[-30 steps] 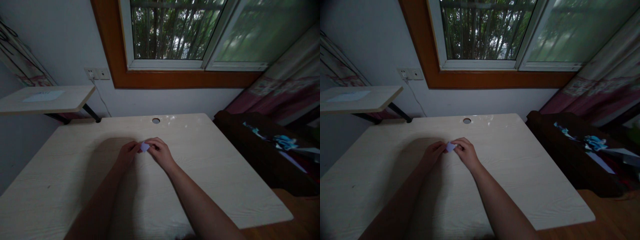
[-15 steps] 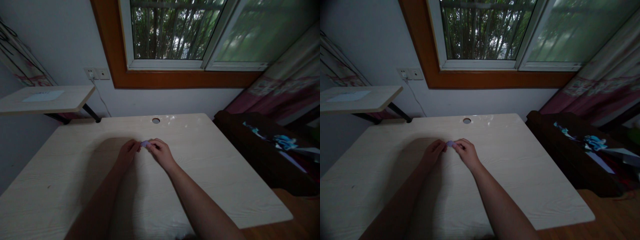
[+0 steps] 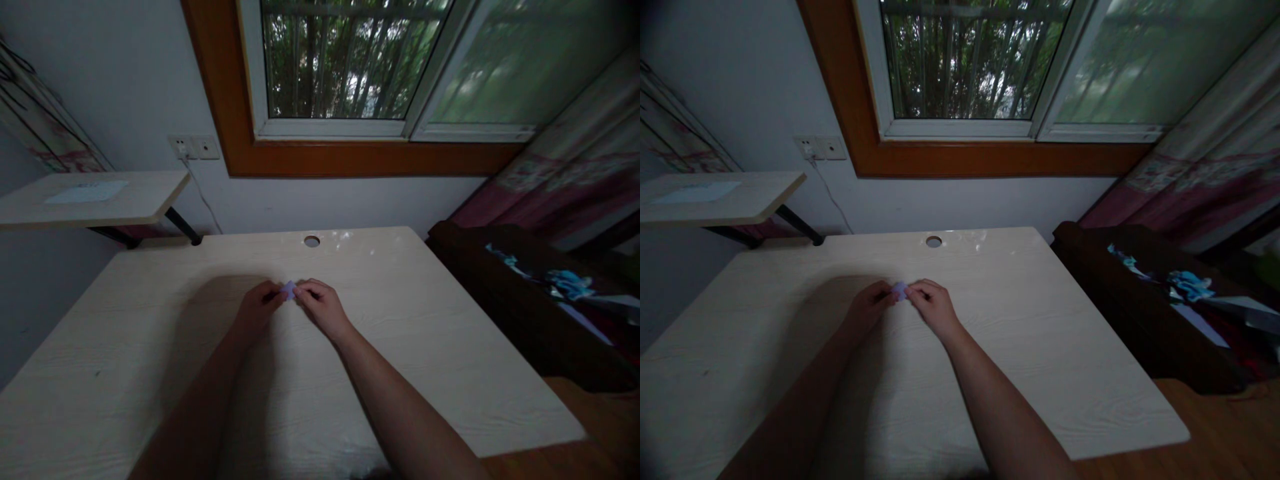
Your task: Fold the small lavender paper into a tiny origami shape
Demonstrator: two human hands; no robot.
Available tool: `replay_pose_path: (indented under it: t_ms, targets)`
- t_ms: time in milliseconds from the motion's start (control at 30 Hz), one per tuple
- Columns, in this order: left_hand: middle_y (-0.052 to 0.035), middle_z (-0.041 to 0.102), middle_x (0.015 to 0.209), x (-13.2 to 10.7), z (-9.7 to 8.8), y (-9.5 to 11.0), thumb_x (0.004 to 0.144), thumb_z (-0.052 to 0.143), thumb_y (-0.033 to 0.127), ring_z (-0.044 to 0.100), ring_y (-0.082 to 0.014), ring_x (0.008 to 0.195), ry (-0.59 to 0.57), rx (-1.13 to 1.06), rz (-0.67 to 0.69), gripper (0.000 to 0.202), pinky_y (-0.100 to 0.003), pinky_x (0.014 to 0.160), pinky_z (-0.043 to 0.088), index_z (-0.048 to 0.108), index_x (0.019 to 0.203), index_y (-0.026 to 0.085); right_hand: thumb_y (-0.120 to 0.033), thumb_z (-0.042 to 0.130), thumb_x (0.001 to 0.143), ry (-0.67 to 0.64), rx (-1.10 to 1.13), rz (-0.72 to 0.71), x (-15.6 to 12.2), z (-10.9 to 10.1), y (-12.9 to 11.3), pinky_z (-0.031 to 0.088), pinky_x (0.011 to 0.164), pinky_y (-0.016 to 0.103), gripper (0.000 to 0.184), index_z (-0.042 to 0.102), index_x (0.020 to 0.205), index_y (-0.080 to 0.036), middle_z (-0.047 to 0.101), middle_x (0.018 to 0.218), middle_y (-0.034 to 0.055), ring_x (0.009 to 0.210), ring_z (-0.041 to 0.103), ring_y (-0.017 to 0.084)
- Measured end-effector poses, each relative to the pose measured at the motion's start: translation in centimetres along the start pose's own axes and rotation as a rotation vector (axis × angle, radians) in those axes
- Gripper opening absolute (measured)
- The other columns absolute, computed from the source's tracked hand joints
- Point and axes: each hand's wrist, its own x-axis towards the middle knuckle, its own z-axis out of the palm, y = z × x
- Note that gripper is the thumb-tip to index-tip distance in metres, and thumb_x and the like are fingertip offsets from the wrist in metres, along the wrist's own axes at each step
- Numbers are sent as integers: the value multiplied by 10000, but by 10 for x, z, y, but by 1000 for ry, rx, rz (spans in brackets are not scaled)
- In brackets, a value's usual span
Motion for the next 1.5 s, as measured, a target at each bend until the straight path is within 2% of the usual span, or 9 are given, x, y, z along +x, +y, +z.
replay_pose_path:
  t_ms: [333, 600, 1000, 1267, 1500]
  targets:
    - [-7, 622, 686, -2, -1, 2, 853, 589, 408, 569, -147, 681, -9, -88, 18, 292, -247, 669, 423, 641, 708, 160, -370, 628, 880, 45, -10, 29, -1, 1, 1, 416, 646, 260, 218, 716, 783, -196, 630, 743, 26, 700, 563, 156]
    - [-11, 623, 674, -3, -2, 7, 850, 576, 366, 583, -150, 680, 1, -120, -18, 266, -250, 673, 442, 642, 696, 159, -359, 630, 876, 69, -2, 30, -2, 2, 4, 409, 641, 263, 213, 707, 773, -189, 623, 734, 25, 691, 556, 155]
    - [12, 585, 669, 0, -1, 5, 807, 629, 398, 514, -131, 643, 12, -27, -1, 246, -238, 619, 398, 651, 726, 167, -321, 635, 874, -43, -31, -36, -1, 2, 0, 397, 620, 254, 189, 700, 748, -195, 592, 696, 9, 656, 534, 140]
    - [12, 571, 661, -2, -2, 9, 825, 581, 403, 506, -137, 653, 13, -7, -10, 270, -240, 630, 391, 650, 720, 163, -316, 623, 876, -59, -58, -39, -1, 2, 0, 397, 604, 246, 198, 696, 742, -190, 582, 687, 8, 638, 529, 132]
    - [7, 575, 671, -1, -1, 5, 822, 588, 391, 511, -139, 655, 34, -13, -2, 252, -243, 630, 396, 650, 717, 170, -323, 617, 874, -61, -58, -20, -2, 2, -5, 410, 603, 253, 201, 709, 750, -194, 600, 694, 16, 643, 540, 139]
